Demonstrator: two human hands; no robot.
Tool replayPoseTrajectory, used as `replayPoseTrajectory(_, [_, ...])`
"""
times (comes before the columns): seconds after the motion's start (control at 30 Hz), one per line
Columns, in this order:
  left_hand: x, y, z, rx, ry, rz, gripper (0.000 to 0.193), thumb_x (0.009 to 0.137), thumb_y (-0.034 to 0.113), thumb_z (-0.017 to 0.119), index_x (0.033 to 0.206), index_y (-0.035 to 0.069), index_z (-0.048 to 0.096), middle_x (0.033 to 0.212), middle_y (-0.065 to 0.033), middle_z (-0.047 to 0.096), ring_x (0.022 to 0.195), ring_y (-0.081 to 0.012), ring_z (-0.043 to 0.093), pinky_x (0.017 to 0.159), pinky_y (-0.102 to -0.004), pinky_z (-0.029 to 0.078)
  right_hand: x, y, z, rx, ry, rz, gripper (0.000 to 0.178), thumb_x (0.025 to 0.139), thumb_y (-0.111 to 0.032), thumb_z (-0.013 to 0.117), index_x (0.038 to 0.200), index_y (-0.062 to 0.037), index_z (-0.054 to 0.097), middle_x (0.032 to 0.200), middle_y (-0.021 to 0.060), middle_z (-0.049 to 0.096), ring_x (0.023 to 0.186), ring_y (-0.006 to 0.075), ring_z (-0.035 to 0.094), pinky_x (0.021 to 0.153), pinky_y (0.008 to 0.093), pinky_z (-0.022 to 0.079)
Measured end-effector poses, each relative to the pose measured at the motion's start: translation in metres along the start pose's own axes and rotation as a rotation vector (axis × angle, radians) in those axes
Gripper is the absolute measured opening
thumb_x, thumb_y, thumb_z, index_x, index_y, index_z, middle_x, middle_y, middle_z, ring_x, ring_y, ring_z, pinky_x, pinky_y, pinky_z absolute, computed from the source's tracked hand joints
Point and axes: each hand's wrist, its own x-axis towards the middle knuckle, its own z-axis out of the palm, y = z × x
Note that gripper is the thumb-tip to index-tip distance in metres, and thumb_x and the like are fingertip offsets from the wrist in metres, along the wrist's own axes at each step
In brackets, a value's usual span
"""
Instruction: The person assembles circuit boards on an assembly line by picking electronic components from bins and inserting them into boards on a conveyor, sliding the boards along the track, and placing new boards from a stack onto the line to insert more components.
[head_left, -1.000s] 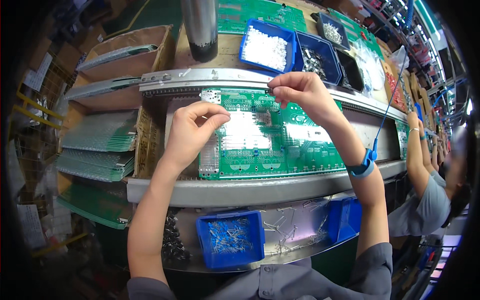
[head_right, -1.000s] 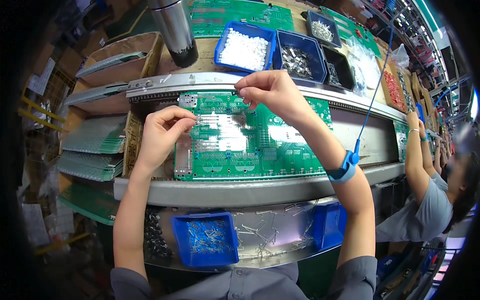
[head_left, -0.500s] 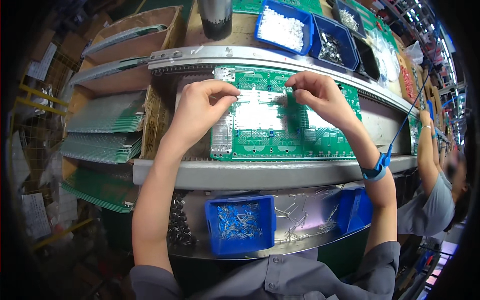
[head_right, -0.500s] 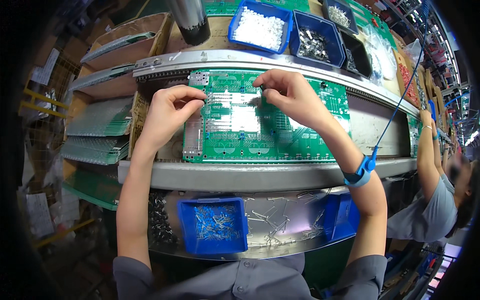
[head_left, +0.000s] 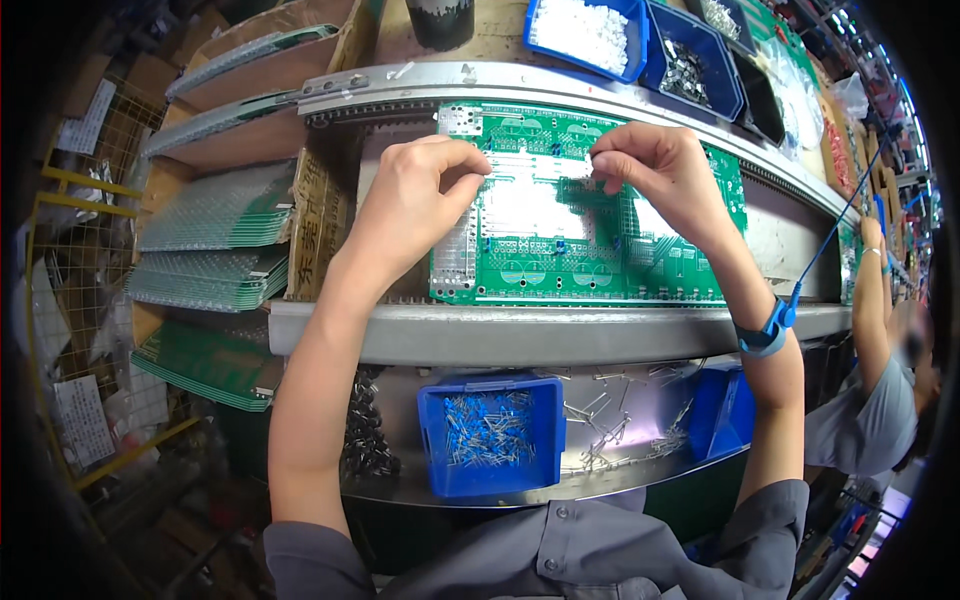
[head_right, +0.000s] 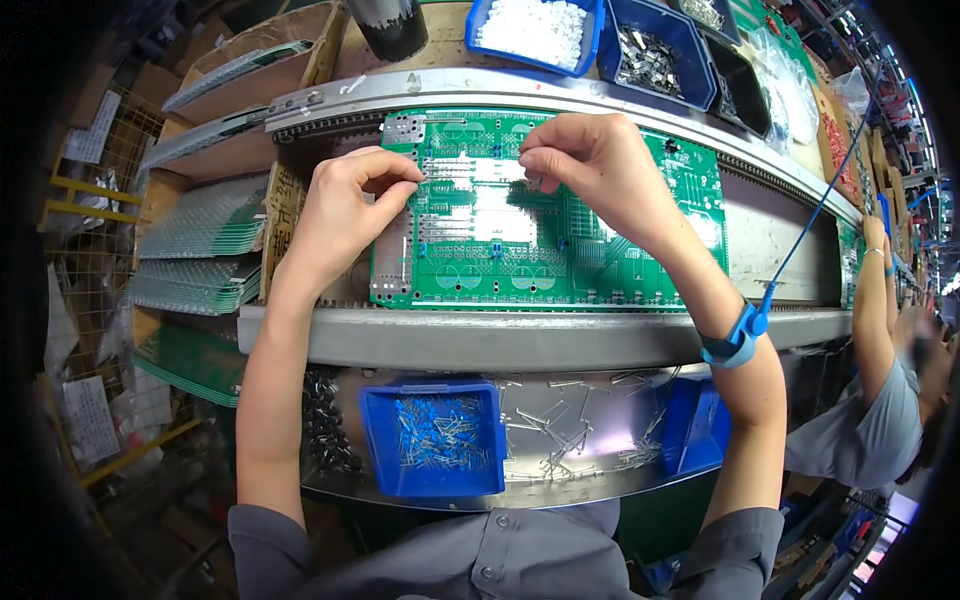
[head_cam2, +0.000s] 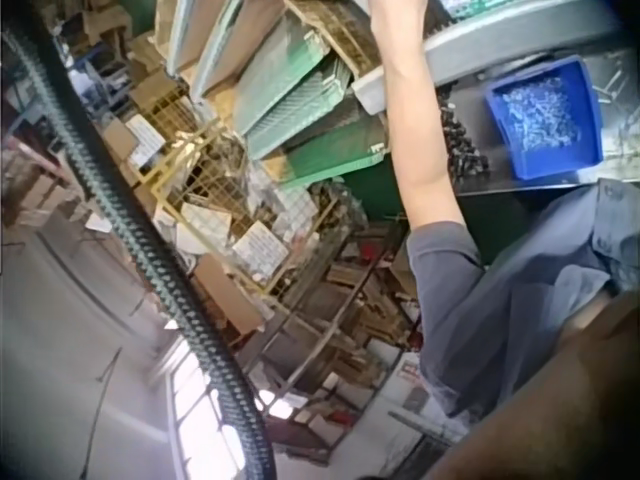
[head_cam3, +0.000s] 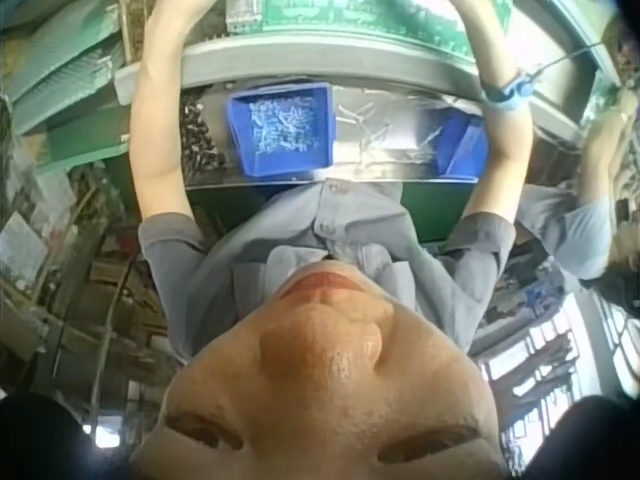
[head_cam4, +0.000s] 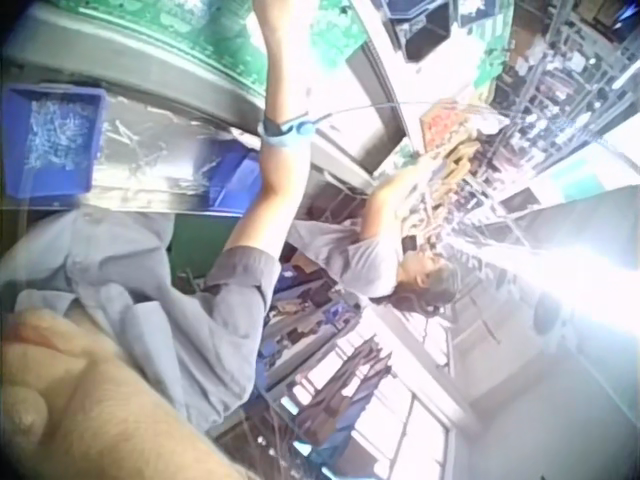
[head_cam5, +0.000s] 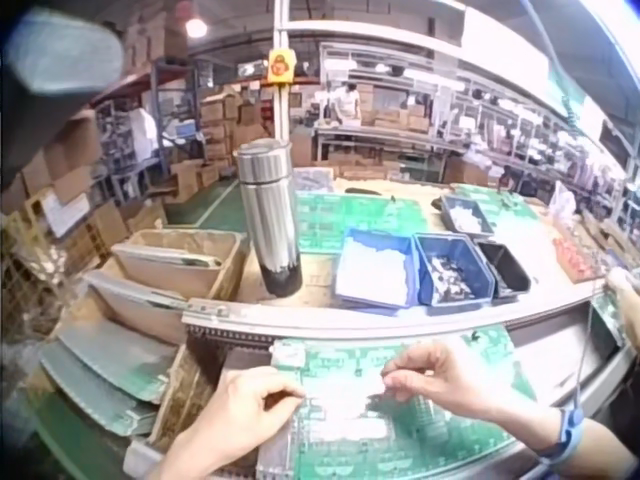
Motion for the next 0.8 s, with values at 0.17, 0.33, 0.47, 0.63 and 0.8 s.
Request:
replayPoseTrajectory(0.17, [-0.0002,0.0001,-0.0014,0.025,-0.021,0.007,0.013,0.076,0.002,0.063,0.087,-0.002,0.068,0.082,-0.0158,0.066,0.071,-0.0264,0.065,0.064,-0.0330,0.050,0.0007,0.0011,0.0033,-0.033,0.008,-0.050,0.014,0.089,-0.006,0.060,0.095,0.0064,0.064,0.079,0.0054,0.066,0.071,0.0086,0.061,0.067,0.0233,0.050])
replayPoseTrajectory(0.33, [0.0005,0.0003,-0.0022,0.030,-0.028,0.029,0.012,0.076,0.002,0.063,0.087,-0.001,0.068,0.083,-0.0157,0.067,0.071,-0.0266,0.065,0.064,-0.0334,0.050,0.0012,0.0006,0.0048,-0.075,-0.013,-0.059,0.013,0.090,-0.004,0.059,0.096,0.0061,0.063,0.081,0.0045,0.065,0.074,0.0092,0.061,0.070,0.0242,0.050])
replayPoseTrajectory(0.47, [-0.0003,-0.0001,-0.0028,0.049,-0.027,0.053,0.012,0.076,0.002,0.063,0.086,-0.002,0.068,0.083,-0.0156,0.067,0.072,-0.0270,0.065,0.065,-0.0333,0.050,0.0019,0.0019,0.0058,-0.080,-0.029,-0.059,0.012,0.089,-0.005,0.059,0.095,0.0058,0.063,0.081,0.0043,0.065,0.074,0.0091,0.060,0.071,0.0243,0.050])
replayPoseTrajectory(0.63, [0.0004,-0.0002,-0.0038,0.056,-0.032,0.093,0.011,0.077,0.002,0.062,0.086,-0.002,0.067,0.082,-0.0156,0.067,0.072,-0.0271,0.065,0.064,-0.0332,0.050,0.0010,0.0030,0.0064,-0.110,-0.026,-0.047,0.012,0.089,-0.005,0.059,0.094,0.0051,0.063,0.080,0.0042,0.065,0.075,0.0086,0.060,0.070,0.0238,0.049])
replayPoseTrajectory(0.8, [0.0009,0.0015,-0.0047,0.073,-0.058,0.093,0.011,0.077,0.002,0.062,0.086,-0.002,0.067,0.081,-0.0158,0.066,0.071,-0.0274,0.065,0.064,-0.0334,0.050,0.0007,0.0019,0.0062,-0.164,-0.027,-0.059,0.012,0.089,-0.007,0.060,0.093,0.0040,0.063,0.081,0.0044,0.066,0.074,0.0082,0.060,0.070,0.0238,0.049])
